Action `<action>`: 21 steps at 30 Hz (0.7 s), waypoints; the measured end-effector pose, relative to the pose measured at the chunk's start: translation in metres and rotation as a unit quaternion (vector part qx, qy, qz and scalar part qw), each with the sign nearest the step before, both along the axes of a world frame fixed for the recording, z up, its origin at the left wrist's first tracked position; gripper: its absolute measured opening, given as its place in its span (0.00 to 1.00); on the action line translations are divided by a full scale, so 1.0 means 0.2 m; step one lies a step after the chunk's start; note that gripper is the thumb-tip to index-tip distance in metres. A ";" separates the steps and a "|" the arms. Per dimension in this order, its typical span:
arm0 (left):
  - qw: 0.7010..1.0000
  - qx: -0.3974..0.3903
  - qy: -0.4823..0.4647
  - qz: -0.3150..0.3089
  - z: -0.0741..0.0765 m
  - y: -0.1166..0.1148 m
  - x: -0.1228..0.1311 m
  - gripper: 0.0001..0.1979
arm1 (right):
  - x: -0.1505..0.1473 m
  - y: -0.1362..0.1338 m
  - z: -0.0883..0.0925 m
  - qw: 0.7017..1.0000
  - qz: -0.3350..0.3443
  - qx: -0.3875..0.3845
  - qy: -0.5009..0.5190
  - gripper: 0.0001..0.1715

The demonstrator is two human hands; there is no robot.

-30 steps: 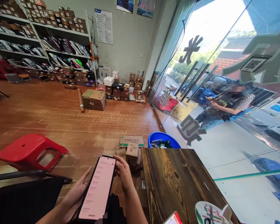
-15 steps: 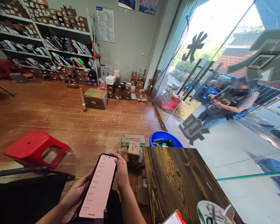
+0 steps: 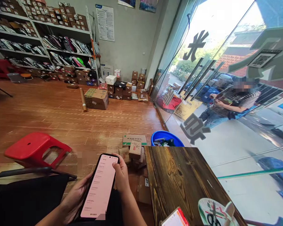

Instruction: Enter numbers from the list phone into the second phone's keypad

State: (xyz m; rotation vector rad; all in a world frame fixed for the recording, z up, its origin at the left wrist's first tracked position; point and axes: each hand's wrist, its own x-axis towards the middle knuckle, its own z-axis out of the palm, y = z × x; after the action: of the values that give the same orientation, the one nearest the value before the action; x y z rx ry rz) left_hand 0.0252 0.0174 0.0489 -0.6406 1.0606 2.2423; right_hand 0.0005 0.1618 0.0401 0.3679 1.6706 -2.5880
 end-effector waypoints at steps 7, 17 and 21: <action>0.999 0.043 0.004 0.007 -0.04 -0.02 0.00 0.23 | 0.07 -0.01 0.05 0.996 0.038 0.062 0.042 0.30; 0.998 0.063 -0.004 0.003 -0.06 -0.04 -0.04 0.33 | 0.21 0.41 -0.47 0.940 -0.232 0.185 -0.169 0.47; 0.969 0.212 -0.102 -0.071 0.00 -0.02 -0.06 0.18 | 0.53 0.66 -0.68 0.895 -0.296 0.250 -0.221 0.34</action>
State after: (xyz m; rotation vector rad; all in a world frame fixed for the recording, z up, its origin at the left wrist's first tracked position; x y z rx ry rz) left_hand 0.0132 0.0137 0.0498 -0.5717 0.4848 2.1281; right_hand 0.1058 0.2937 -0.0966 1.5724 2.2489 -2.0456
